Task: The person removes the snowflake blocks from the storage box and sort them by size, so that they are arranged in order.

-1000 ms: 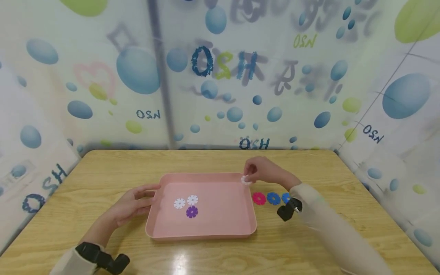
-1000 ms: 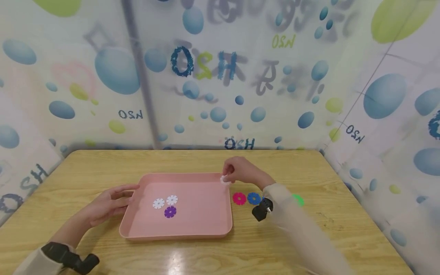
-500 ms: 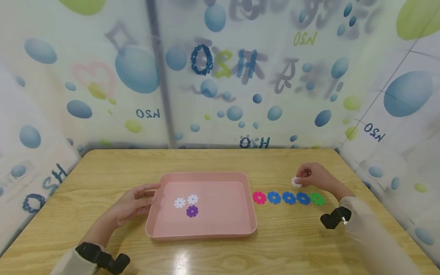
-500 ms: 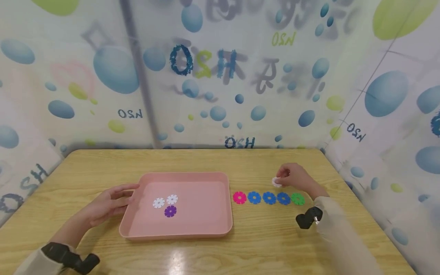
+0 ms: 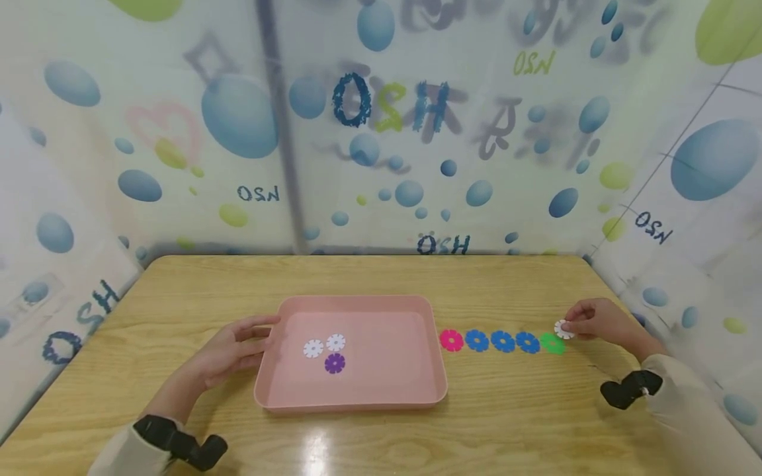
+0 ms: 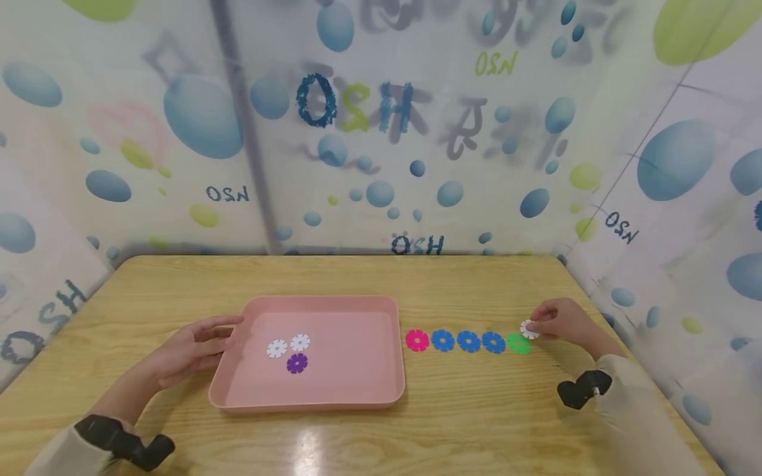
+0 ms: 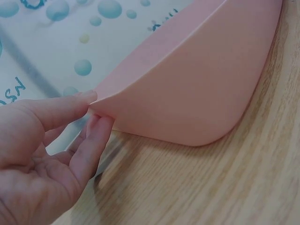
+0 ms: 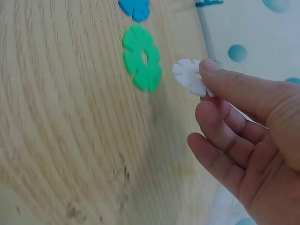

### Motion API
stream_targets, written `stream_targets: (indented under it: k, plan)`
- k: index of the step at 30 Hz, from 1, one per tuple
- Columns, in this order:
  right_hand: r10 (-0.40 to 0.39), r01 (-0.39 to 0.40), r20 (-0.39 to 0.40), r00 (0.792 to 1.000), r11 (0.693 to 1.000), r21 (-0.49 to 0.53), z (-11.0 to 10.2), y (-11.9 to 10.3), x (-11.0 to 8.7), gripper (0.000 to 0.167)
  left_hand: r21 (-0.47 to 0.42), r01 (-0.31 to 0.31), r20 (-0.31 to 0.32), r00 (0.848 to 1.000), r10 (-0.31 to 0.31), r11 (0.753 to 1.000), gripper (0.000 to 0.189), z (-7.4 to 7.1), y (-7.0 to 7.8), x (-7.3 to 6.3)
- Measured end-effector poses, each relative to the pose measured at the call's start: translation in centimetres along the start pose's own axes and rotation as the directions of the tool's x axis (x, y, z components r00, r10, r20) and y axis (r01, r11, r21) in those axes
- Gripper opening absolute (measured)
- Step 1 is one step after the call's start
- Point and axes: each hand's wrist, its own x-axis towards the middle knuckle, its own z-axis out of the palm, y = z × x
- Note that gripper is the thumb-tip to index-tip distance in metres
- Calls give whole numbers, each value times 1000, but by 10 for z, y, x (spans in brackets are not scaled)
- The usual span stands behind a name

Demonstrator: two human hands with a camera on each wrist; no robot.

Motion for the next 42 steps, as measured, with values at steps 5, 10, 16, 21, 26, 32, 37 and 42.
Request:
stream_targets:
  k: [5, 10, 16, 21, 26, 32, 37, 42]
  plan:
    - [26, -26, -30, 999, 1000, -10, -3, 7, -7, 32, 2, 7, -3, 1000, -7, 1000, 59, 0, 1, 0]
    - [80, -81, -34, 996, 996, -39, -4, 14, -10, 38, -4, 8, -6, 1000, -8, 1000, 59, 0, 1, 0]
    - [95, -100, -49, 994, 990, -98, -2, 26, -11, 38, 5, 11, -10, 1000, -11, 1000, 59, 0, 1, -1]
    - [73, -79, -51, 996, 988, -133, 0, 30, -9, 37, 8, 13, -13, 1000, -13, 1000, 58, 0, 1, -1]
    - [65, -72, -46, 997, 986, -152, 2, 32, -5, 33, 6, 20, -19, 1000, -20, 1000, 59, -1, 1, -1]
    - [71, -78, -47, 996, 984, -160, 2, 30, -5, 35, 7, 19, -23, 1000, -18, 1000, 59, 1, 3, -2]
    - [76, -82, -43, 996, 986, -148, 1, 25, -5, 40, 13, 17, -24, 1000, -17, 1000, 59, 2, 4, -3]
    - [24, -28, -27, 999, 991, -131, 5, 8, -1, 40, 13, 19, -26, 999, -18, 1000, 59, 2, 3, -2]
